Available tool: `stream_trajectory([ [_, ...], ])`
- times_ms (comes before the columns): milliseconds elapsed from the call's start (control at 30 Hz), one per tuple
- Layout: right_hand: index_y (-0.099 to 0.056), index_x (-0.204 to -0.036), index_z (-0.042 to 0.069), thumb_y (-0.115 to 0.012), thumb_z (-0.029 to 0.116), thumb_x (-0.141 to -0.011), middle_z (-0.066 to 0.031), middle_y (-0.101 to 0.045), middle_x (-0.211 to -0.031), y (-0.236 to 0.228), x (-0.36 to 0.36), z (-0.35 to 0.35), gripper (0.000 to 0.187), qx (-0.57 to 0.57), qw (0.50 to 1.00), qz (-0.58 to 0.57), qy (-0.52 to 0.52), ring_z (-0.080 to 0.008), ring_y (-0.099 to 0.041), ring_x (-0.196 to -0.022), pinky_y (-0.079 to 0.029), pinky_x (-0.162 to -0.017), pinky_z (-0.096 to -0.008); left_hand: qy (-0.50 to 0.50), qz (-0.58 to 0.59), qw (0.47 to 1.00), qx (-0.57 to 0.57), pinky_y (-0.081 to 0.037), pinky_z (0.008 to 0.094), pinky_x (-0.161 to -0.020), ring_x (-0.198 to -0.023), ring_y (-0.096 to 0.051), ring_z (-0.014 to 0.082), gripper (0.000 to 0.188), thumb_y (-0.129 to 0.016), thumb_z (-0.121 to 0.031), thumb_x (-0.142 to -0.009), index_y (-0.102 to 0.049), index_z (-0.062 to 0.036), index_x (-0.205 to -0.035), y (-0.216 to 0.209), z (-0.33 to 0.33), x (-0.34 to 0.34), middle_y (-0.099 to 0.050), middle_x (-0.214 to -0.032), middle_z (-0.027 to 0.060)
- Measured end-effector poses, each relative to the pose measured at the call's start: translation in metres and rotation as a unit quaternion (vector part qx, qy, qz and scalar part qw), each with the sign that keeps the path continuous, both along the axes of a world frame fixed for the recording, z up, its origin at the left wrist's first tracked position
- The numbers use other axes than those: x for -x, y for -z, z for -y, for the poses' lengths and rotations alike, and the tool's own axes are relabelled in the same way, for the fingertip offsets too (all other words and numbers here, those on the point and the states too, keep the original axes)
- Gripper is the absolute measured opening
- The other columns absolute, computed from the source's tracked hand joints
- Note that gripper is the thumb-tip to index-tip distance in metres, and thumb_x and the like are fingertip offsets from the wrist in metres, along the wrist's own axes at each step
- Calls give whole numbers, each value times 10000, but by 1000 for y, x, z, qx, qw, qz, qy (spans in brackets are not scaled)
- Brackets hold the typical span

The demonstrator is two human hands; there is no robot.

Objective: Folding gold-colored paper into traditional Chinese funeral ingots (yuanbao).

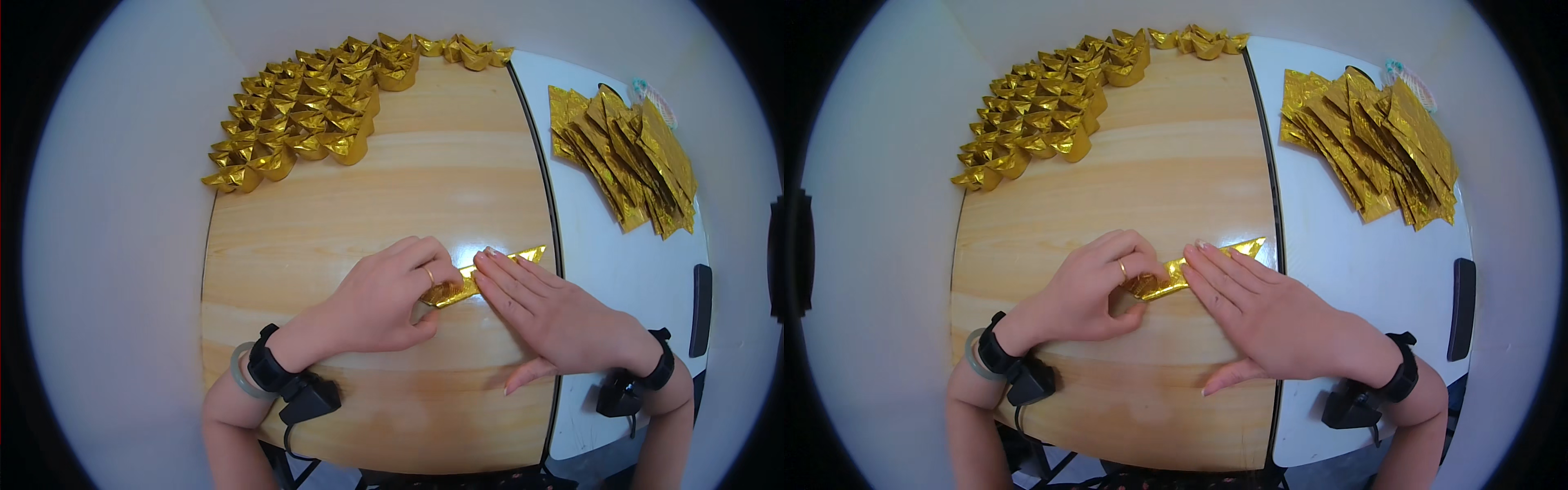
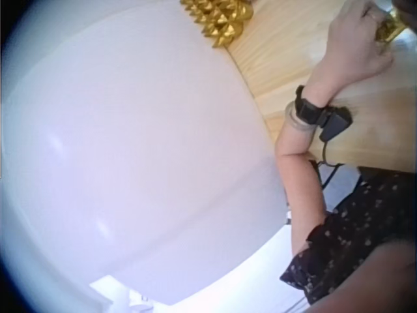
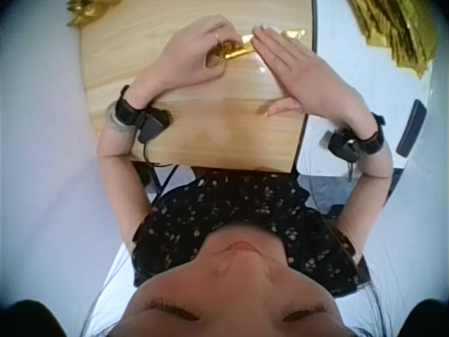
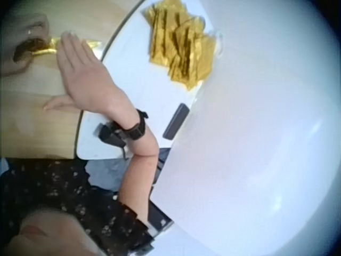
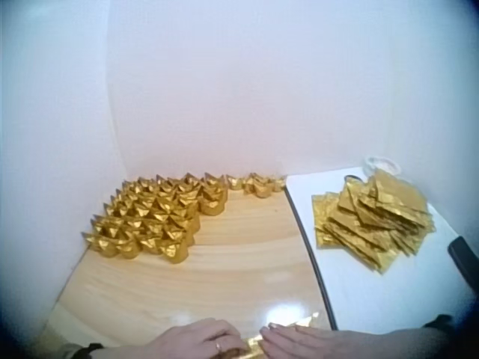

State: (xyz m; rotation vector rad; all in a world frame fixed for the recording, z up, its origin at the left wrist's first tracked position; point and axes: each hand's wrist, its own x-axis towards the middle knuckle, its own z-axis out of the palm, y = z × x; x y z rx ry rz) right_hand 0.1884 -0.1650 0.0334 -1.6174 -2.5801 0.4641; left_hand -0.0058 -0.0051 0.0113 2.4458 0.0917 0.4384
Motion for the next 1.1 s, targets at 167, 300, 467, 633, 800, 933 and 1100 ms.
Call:
stream_trajectory([
  [167,-232,-1379,-158,-467,697,-812,-319,-263,-1450,3,0,1,1052,-19,1000,1,-6,-383,-246,-1388,-216,-1144,-407,-12,-9,999,-39,-482,340,-666,-805,-567,279,338,-593,37,-625,-603,-70,-946,3,2,0,-558,-886,86],
  [300,-238,-1372,-163,-456,698,-822,-322,-274,-1444,8,0,2,1045,-43,999,-9,-8,-386,-246,-1387,-212,-1146,-408,-22,-5,999,-25,-483,331,-680,-811,-577,268,329,-608,30,-631,-613,-65,-946,5,1,2,-566,-900,85],
  [467,-249,-1373,-154,-462,692,-827,-324,-276,-1441,12,0,4,1029,-61,998,-23,-2,-393,-253,-1382,-211,-1145,-413,13,1,999,-36,-488,331,-676,-814,-579,260,303,-692,-62,-688,-633,-75,-985,0,-1,1,-567,-902,73],
  [633,-268,-1384,-118,-476,686,-827,-324,-276,-1442,16,-1,4,1000,-69,997,-15,-10,-404,-254,-1378,-218,-1141,-426,20,-7,1000,-13,-488,312,-678,-780,-591,233,296,-725,-89,-729,-665,-71,-1018,1,-4,5,-587,-877,84],
  [800,-285,-1376,-119,-482,691,-818,-325,-279,-1440,16,-2,3,1003,-71,997,-21,-14,-408,-257,-1375,-220,-1140,-426,17,-3,1000,-12,-485,288,-648,-791,-595,193,210,-692,-38,-772,-704,-78,-978,3,-5,5,-600,-869,63],
  [933,-299,-1373,-115,-489,700,-802,-319,-286,-1439,16,0,3,1013,-72,997,-19,-8,-406,-265,-1372,-222,-1138,-425,46,-43,990,-128,-487,276,-628,-796,-593,186,174,-694,-46,-776,-718,-82,-945,-1,-3,6,-606,-900,52],
  [1100,-301,-1376,-109,-497,708,-784,-306,-294,-1442,15,6,7,1027,-84,996,6,9,-398,-279,-1369,-223,-1136,-429,76,28,957,-279,-522,283,-635,-856,-608,214,331,-676,-63,-719,-682,-104,-1048,-4,2,4,-615,-1007,46],
])
